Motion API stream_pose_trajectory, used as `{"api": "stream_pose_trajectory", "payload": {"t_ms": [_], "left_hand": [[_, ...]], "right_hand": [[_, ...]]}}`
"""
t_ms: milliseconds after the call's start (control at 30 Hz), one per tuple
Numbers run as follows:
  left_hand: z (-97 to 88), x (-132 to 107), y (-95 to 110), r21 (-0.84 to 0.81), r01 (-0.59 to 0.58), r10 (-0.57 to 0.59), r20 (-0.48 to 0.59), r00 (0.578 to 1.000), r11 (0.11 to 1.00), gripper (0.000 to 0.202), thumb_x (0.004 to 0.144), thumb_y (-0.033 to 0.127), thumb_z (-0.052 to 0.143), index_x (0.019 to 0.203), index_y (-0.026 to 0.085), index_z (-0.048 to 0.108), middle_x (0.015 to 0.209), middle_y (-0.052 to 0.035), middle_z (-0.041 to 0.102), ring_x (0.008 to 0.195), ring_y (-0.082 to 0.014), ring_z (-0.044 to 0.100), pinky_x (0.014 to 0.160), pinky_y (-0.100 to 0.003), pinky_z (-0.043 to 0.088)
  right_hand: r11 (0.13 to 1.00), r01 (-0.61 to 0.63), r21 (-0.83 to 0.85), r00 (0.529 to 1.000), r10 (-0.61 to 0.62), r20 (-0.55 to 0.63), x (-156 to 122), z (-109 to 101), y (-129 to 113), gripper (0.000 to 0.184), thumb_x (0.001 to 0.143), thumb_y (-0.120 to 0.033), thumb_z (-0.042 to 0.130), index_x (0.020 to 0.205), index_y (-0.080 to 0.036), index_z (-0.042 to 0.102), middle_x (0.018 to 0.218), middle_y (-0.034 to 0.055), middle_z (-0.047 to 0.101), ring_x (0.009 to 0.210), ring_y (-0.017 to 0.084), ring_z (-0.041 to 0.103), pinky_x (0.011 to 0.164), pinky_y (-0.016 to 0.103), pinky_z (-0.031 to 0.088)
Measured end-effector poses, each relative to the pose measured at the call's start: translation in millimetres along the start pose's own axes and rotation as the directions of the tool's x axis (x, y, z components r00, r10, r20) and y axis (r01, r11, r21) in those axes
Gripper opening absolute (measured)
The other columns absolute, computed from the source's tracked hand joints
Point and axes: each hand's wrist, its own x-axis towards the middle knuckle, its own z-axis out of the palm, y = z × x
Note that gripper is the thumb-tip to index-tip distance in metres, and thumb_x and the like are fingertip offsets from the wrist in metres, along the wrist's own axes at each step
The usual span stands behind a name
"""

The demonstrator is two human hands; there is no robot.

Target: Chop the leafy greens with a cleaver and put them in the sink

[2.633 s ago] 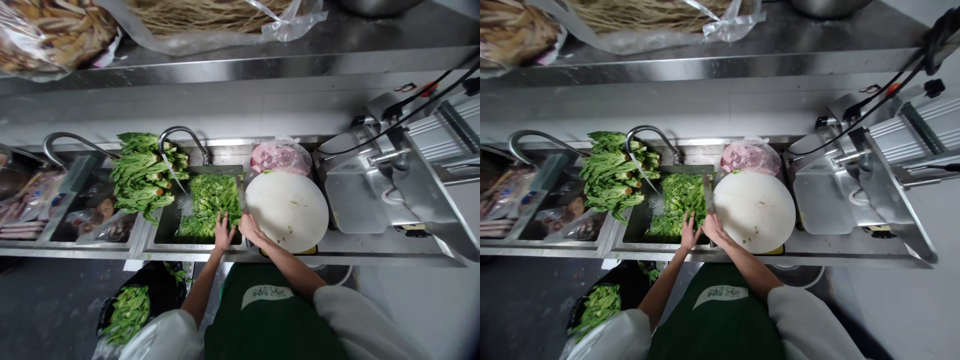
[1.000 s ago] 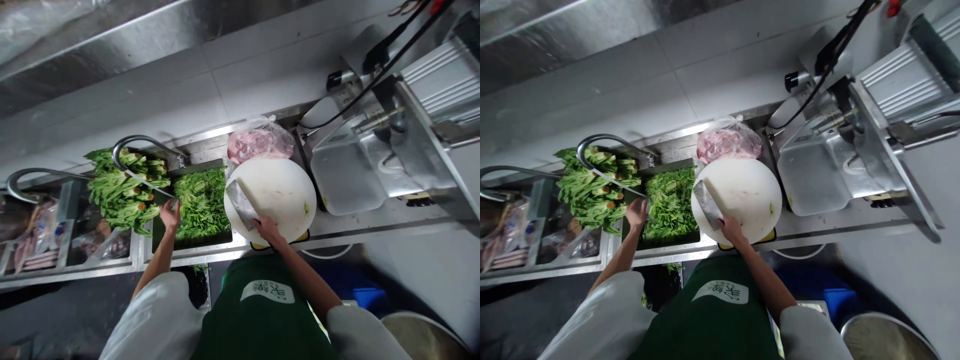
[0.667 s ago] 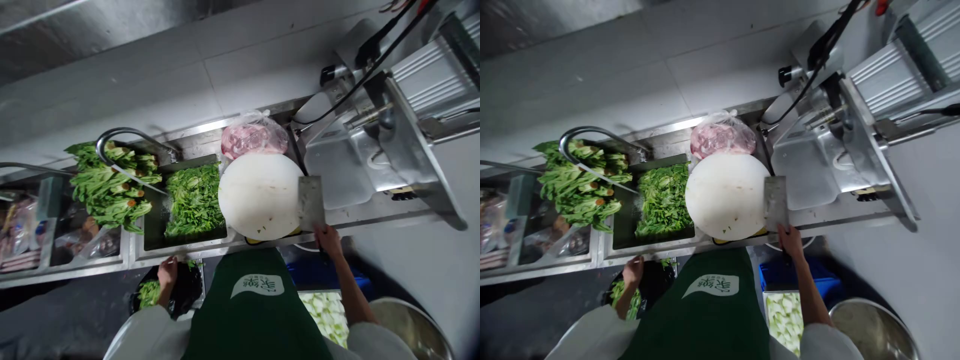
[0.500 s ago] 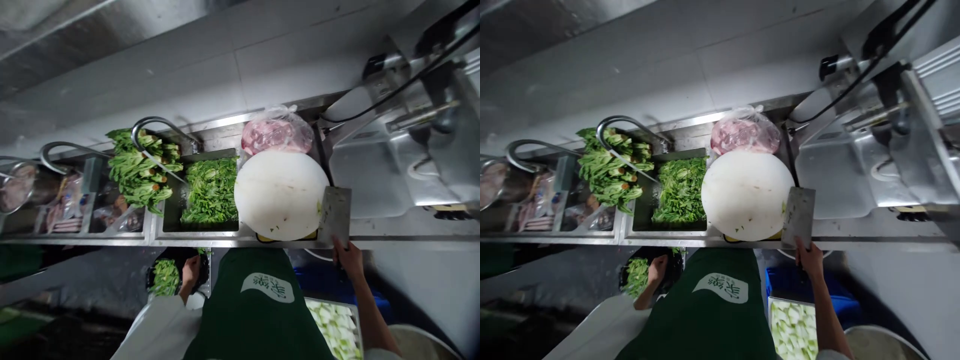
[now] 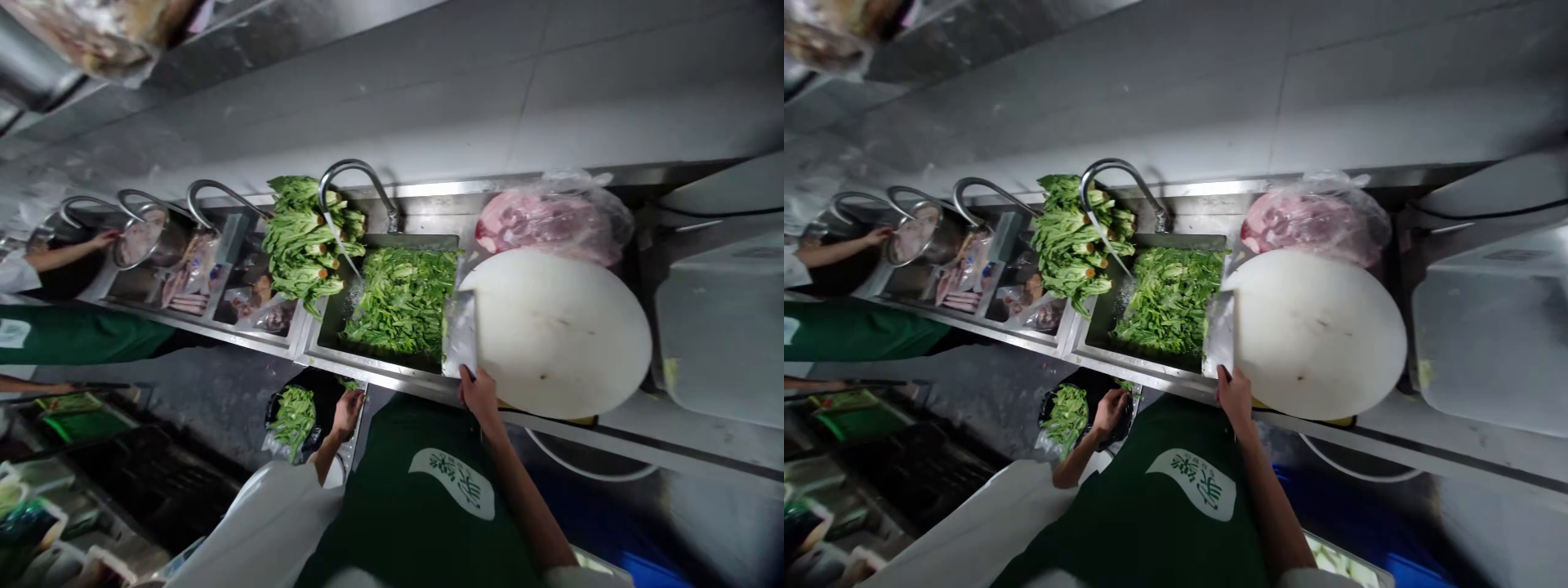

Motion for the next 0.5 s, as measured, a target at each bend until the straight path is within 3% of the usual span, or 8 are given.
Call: {"api": "stream_pose_trajectory", "payload": {"t_ms": [167,300,400,500], "left_hand": [[-39.6,-3.3,-44.6,-0.082,0.017,-0.02,-0.033,0.999,0.996,0.044,0.085,0.057,0.05,0.096,0.022,0.075,0.1,-0.0104,0.073,0.099,-0.0271,0.071,0.092,-0.04,0.057],[-86.1,-44.8,-101.7,-0.131,0.157,-0.18,-0.194,0.964,0.979,0.039,0.083,0.06,0.047,0.093,0.034,0.076,0.103,-0.007,0.075,0.103,-0.0318,0.072,0.092,-0.046,0.059],[-105.4,-103.3,-151.9,-0.245,0.299,-0.372,-0.354,0.858,0.922,0.031,0.077,0.058,0.054,0.093,0.044,0.076,0.106,0.0004,0.077,0.105,-0.0334,0.072,0.089,-0.048,0.06],[-103.4,-161.7,-197.0,-0.313,0.419,-0.523,-0.462,0.716,0.852,0.024,0.064,0.061,0.058,0.082,0.058,0.073,0.094,0.0128,0.077,0.1,-0.0323,0.074,0.085,-0.047,0.06]], "right_hand": [[0.984,0.037,0.172,0.983,-0.067,0.171,96.5,107.7,-66.6,0.048,0.078,-0.07,0.059,0.082,-0.023,0.052,0.049,-0.0053,0.055,0.043,0.012,0.051,0.042,0.023,0.041],[0.995,0.045,0.088,0.98,-0.061,0.19,169.4,170.0,-93.4,0.051,0.073,-0.068,0.066,0.081,-0.02,0.054,0.044,-0.0084,0.048,0.04,0.011,0.046,0.042,0.023,0.039],[0.999,0.03,-0.018,0.982,-0.026,0.186,205.9,196.3,-86.4,0.049,0.073,-0.064,0.068,0.076,-0.018,0.056,0.038,-0.0088,0.042,0.037,0.011,0.044,0.04,0.023,0.037],[0.991,0.007,-0.135,0.986,0.016,0.166,234.6,211.5,-67.5,0.044,0.076,-0.059,0.067,0.071,-0.016,0.059,0.036,-0.0067,0.042,0.039,0.013,0.047,0.042,0.023,0.038]]}}
